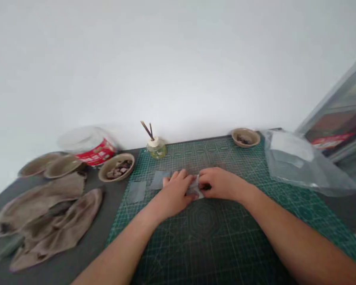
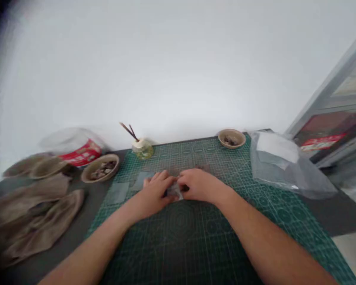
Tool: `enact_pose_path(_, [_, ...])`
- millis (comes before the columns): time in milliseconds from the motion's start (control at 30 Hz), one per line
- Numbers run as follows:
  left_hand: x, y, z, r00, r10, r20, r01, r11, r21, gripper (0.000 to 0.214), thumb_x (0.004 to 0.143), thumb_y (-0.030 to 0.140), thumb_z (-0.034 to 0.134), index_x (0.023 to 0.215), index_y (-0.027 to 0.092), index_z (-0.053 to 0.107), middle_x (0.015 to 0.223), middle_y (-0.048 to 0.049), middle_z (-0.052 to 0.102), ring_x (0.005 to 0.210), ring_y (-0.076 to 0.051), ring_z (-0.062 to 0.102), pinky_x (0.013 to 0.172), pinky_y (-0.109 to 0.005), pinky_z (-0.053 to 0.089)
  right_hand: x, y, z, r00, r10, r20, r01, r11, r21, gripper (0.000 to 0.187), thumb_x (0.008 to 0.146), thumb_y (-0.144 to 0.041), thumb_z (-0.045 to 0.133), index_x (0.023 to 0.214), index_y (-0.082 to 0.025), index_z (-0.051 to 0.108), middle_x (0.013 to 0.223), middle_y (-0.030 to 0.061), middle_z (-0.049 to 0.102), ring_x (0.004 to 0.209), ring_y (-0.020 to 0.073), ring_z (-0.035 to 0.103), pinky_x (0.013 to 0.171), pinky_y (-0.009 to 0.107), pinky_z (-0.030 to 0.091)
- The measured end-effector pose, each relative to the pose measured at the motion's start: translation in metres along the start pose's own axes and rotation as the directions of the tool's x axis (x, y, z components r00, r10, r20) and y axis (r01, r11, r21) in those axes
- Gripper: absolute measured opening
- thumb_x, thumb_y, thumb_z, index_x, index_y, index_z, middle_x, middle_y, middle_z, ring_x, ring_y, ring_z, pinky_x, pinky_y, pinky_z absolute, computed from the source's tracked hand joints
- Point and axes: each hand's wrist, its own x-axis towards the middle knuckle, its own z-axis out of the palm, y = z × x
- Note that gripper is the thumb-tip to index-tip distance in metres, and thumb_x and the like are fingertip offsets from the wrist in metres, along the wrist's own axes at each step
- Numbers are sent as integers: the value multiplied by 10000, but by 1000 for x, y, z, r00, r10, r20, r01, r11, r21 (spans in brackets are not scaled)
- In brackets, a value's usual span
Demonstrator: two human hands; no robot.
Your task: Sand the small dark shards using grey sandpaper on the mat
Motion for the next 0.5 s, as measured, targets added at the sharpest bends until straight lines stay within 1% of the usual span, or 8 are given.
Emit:
enact_pose_path(100, [1,1,-1,1000,-13,7,13,1000,-7,418,859,394,596,1252,276,512,1161,-76,521,1117,-308,459,793,-411,373,-3,5,-3,998,56,-2,-55,998,10,22,749,-175,677,771,-173,676,786,-10,585,688,124,539,635,237,354])
enact_pose_path(167, [1,1,-2,1000,-19,11,19,1000,-5,399,859,393,598,1231,268,526,1162,-77,519,1122,-308,457,802,-410,373,-3,6,-2,997,76,-31,-76,997,0,9,756,-170,667,763,-170,672,788,-6,582,690,125,537,636,240,354])
enact_pose_path(233, [1,2,-2,1000,-19,11,19,1000,-2,347,862,398,594,1177,256,555,1154,-74,518,1120,-306,459,804,-409,373,-1,5,1,997,57,-54,-58,998,-12,26,762,-167,658,736,-166,659,792,0,578,709,130,539,652,243,359])
enact_pose_path(267, [0,2,-2,1000,-16,8,16,1000,-3,338,865,401,592,1167,256,560,1149,-71,519,1119,-305,460,803,-410,373,0,4,2,998,32,-47,-33,999,-11,36,758,-169,662,724,-167,653,793,0,577,717,132,540,660,244,362])
enact_pose_path(333, [0,1,-2,1000,-10,1,10,1000,-6,365,866,407,591,1200,265,548,1144,-67,521,1113,-304,462,801,-411,372,-1,4,3,1000,1,-21,-1,1000,1,44,743,-172,676,710,-170,647,789,-5,576,715,129,538,665,242,364])
enact_pose_path(433, [0,1,0,1000,-8,-3,8,1000,-9,441,860,412,601,1272,282,512,1144,-69,526,1103,-306,467,796,-412,369,-3,7,1,998,54,-43,-55,998,-11,20,742,-166,676,735,-173,659,801,-5,579,709,125,536,661,241,362])
enact_pose_path(500, [0,0,1,1000,-10,-7,10,1000,-6,445,857,412,606,1273,281,514,1146,-71,528,1103,-309,467,792,-411,368,-2,9,-1,994,85,-72,-88,996,-29,9,755,-162,666,753,-170,663,819,1,584,718,128,537,662,241,360])
